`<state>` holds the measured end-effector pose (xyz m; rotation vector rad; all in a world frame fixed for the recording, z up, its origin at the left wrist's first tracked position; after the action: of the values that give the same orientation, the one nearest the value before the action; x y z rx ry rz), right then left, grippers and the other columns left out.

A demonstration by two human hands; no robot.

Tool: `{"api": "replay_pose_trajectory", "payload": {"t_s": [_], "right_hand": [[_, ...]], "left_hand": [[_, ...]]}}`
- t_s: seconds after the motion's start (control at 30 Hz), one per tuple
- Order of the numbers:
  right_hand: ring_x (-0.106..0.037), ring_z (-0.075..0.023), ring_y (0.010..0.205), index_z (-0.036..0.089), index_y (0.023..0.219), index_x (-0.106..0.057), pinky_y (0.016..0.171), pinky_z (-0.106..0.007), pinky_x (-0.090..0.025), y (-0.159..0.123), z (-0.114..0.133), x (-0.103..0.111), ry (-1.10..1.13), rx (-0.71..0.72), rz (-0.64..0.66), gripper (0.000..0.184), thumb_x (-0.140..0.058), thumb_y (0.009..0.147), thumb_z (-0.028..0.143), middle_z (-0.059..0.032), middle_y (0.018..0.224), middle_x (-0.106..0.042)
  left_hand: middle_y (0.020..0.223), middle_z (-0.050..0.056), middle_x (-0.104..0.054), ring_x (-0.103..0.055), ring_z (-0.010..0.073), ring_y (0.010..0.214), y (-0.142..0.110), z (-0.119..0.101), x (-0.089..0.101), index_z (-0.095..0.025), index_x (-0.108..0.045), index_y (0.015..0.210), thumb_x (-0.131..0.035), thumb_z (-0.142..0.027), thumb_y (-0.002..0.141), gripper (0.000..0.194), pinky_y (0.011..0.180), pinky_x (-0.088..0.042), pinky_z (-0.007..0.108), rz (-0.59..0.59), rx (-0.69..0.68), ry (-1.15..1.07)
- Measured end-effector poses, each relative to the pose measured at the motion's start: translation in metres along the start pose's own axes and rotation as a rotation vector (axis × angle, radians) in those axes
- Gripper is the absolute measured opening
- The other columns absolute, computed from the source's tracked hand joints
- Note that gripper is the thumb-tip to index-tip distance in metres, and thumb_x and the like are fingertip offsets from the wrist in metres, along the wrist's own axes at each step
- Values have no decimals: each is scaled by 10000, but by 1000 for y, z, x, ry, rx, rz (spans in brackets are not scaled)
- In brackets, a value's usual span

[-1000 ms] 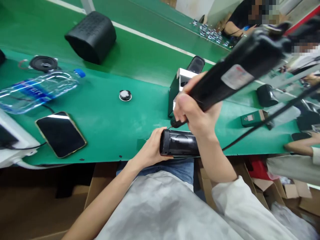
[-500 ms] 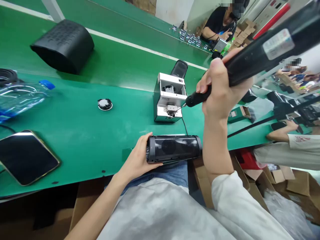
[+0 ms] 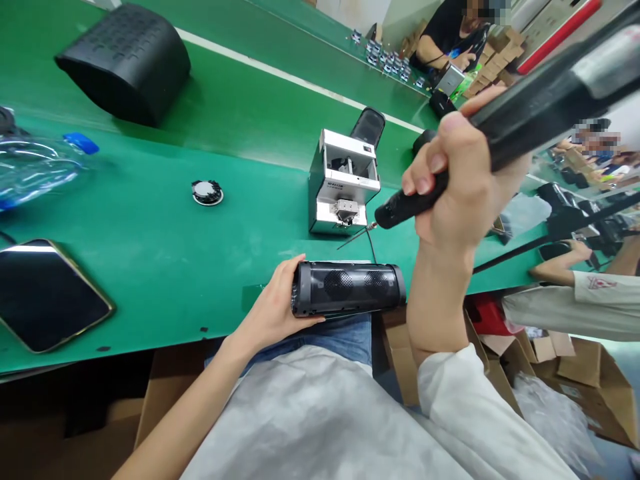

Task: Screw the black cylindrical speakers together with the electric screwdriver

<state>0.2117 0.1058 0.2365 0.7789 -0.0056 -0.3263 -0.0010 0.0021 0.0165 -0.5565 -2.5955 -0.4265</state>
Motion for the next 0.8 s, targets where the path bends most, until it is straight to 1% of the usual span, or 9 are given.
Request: {"api": "replay_pose_trajectory", "payload": {"t_s": [0.07,0.13,0.2,0.27,0.33,0.43,0.5,0.67,0.8], "right_hand": [[-378,-146,424,315,952,-621,392,-342,-379,-7,20,1,31,-49,42,208,-823,913,282,77,620,-391],[-392,-153,419,312,957,-631,385,-349,-389,-12,38,0,58,-72,64,192,-792,906,221,76,624,-392],[-380,-154,413,313,943,-632,380,-343,-382,-15,48,-4,74,-103,65,167,-736,926,183,76,605,-394],[-371,-146,409,306,919,-642,375,-332,-371,-16,51,-8,121,-134,63,175,-696,941,141,77,590,-414],[-383,-134,407,295,913,-674,369,-323,-368,-19,47,-11,177,-128,82,163,-736,947,148,80,590,-434],[-416,-127,414,305,981,-722,397,-310,-425,-28,33,-13,201,-118,139,165,-847,947,203,92,588,-488],[-445,-125,424,319,1025,-720,428,-301,-458,-39,22,-13,197,-154,165,179,-867,969,233,97,597,-529],[-500,-104,439,302,1005,-685,415,-282,-429,-64,0,-14,245,-189,258,227,-908,967,296,83,713,-601],[-488,-121,469,305,956,-665,426,-326,-414,-67,-6,-13,190,-165,278,259,-916,951,371,53,741,-592]], "left_hand": [[1673,213,-473,-535,465,1579,0,0,0,-321,-216,1746,-982,-469,852,1187,1285,-510,692,5,5,0],[1678,217,-467,-530,472,1581,0,1,-1,-322,-211,1746,-984,-473,851,1192,1284,-505,709,8,8,2],[1683,218,-464,-525,475,1585,-1,1,-1,-325,-207,1747,-985,-475,852,1195,1288,-499,717,5,4,4],[1685,214,-464,-526,473,1586,-1,2,-1,-330,-209,1747,-987,-465,851,1194,1292,-496,714,-3,-2,3],[1684,212,-470,-528,469,1586,-2,2,-2,-331,-215,1745,-987,-449,851,1187,1295,-496,708,-7,-9,3],[1674,211,-481,-528,466,1585,-3,1,-2,-327,-219,1743,-986,-444,853,1180,1293,-500,703,-5,-18,3],[1663,209,-488,-532,463,1580,-2,1,-2,-322,-227,1736,-992,-440,847,1179,1292,-500,704,-9,-17,-3],[1636,201,-503,-552,451,1555,-2,3,-2,-313,-277,1699,-1012,-405,824,1147,1289,-505,700,-4,-7,-41],[1638,201,-504,-550,455,1556,-2,4,-3,-321,-273,1695,-1021,-404,813,1159,1285,-506,705,1,-7,-55]]}}
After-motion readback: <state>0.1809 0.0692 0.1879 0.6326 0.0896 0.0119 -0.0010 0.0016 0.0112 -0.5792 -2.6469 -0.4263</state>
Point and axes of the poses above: each hand's wrist, its own y-axis towards the middle knuckle, its own x-axis out of the back of the hand, z = x × y, the point moved 1 cm from there along y, towards the middle knuckle
